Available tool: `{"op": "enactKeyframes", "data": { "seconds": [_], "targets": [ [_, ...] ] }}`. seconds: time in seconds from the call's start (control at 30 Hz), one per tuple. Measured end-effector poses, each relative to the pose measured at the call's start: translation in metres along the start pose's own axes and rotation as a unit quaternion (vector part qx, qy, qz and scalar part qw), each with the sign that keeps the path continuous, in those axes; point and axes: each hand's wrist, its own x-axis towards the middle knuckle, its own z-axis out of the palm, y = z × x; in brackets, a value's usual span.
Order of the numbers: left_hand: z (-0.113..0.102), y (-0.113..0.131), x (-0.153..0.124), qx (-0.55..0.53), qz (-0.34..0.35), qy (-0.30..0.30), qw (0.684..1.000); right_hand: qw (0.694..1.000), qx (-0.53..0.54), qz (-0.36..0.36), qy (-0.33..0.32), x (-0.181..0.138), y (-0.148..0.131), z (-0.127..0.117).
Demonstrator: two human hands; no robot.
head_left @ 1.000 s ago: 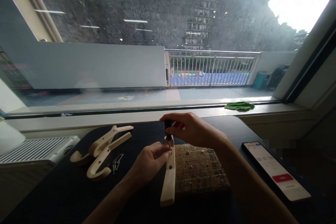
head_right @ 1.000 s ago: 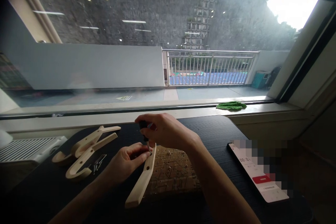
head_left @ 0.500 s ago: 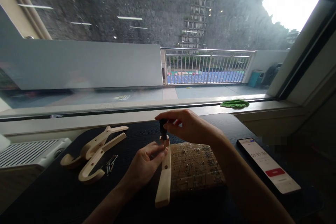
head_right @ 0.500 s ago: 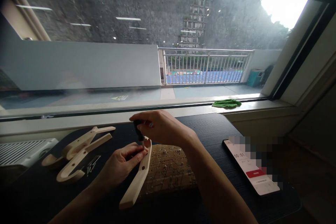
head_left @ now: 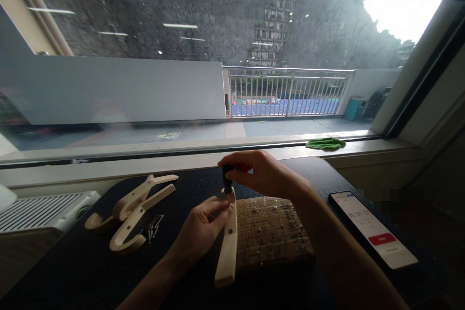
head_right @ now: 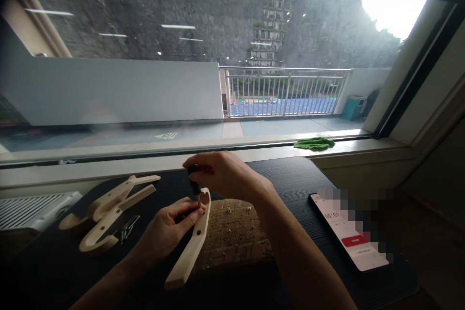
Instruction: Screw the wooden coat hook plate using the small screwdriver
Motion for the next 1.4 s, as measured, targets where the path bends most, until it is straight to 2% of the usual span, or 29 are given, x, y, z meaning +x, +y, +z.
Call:
{"op": "enactKeyframes", "data": {
  "seconds": [0.37, 0.7, 1.4],
  "targets": [
    [-0.0001, 0.0004, -0.0006, -0.004, 0.000, 0.002, 1.000, 1.000, 0.017, -0.005, 0.026, 0.0021, -0.0006, 0.0035],
    [0.0030, -0.0023, 0.0000, -0.001, -0.004, -0.004, 1.000, 0.999, 0.039, -0.016, 0.006, 0.0010, -0.0040, 0.0021],
    [0.0049, -0.0009, -0.0003, 0.028, -0.011, 0.018, 0.999, 1.000, 0.001, 0.012, 0.027, 0.0010, -0.0059, 0.0045]
  ]
}}
